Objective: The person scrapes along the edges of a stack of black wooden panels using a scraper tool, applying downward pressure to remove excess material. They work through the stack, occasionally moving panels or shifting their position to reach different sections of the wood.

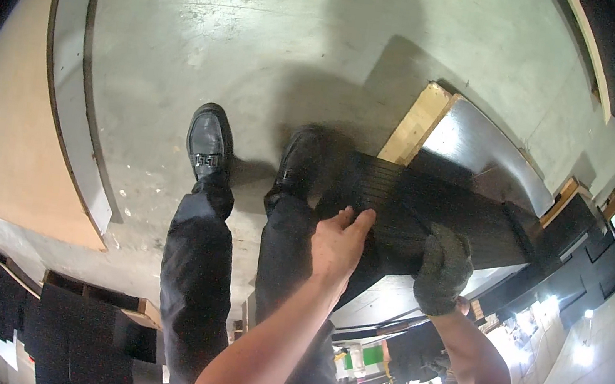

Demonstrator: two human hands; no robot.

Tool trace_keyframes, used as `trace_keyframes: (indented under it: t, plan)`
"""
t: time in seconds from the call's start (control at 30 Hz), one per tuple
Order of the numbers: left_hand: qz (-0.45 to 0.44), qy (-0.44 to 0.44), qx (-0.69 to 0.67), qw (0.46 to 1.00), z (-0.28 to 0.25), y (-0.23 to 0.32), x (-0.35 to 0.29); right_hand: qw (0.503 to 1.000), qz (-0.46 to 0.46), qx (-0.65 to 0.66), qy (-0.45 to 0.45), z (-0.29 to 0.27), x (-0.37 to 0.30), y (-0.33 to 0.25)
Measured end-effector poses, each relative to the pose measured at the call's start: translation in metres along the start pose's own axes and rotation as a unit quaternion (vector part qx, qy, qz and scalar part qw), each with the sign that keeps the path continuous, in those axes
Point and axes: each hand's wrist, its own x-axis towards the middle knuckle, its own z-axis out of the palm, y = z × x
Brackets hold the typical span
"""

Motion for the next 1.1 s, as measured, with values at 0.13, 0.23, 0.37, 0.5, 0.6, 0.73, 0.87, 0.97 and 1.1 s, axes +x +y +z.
trace_keyframes:
  t: [0.13, 0.23, 0.37, 0.5, 0.6, 0.73, 0.87, 0.97, 1.1]
  plan:
    - [-0.034, -0.041, -0.097, 0.994, -0.01, -0.004, 0.009, 0.999, 0.022, -0.012, -0.023, -0.004, 0.001, -0.001]
    - [-0.051, -0.119, -0.108, 0.986, -0.023, -0.009, 0.014, 1.0, 0.016, 0.005, -0.015, -0.002, 0.001, 0.0]
    - [-0.046, -0.146, -0.1, 0.983, -0.025, -0.007, 0.015, 1.0, 0.026, 0.011, -0.009, -0.001, 0.0, 0.0]
    - [-0.02, -0.152, -0.077, 0.985, -0.021, -0.004, -0.008, 0.998, 0.028, 0.026, -0.047, -0.007, 0.005, -0.001]
    - [0.012, -0.251, -0.034, 0.967, -0.03, -0.016, -0.04, 0.951, 0.207, 0.19, -0.128, -0.006, 0.022, 0.006]
    - [0.169, -0.17, 0.353, 0.904, -0.037, -0.033, -0.044, 0.948, 0.11, 0.194, -0.226, 0.031, 0.062, 0.025]
    - [0.187, -0.17, 0.383, 0.888, -0.04, -0.042, -0.03, 0.952, 0.033, 0.145, -0.267, 0.105, 0.094, 0.042]
    - [0.195, -0.175, 0.386, 0.885, -0.044, -0.043, -0.027, 0.947, -0.026, 0.149, -0.282, 0.143, 0.103, 0.048]
    - [0.221, -0.167, 0.397, 0.875, -0.045, -0.044, -0.027, 0.918, -0.154, -0.003, -0.364, 0.157, 0.108, 0.053]
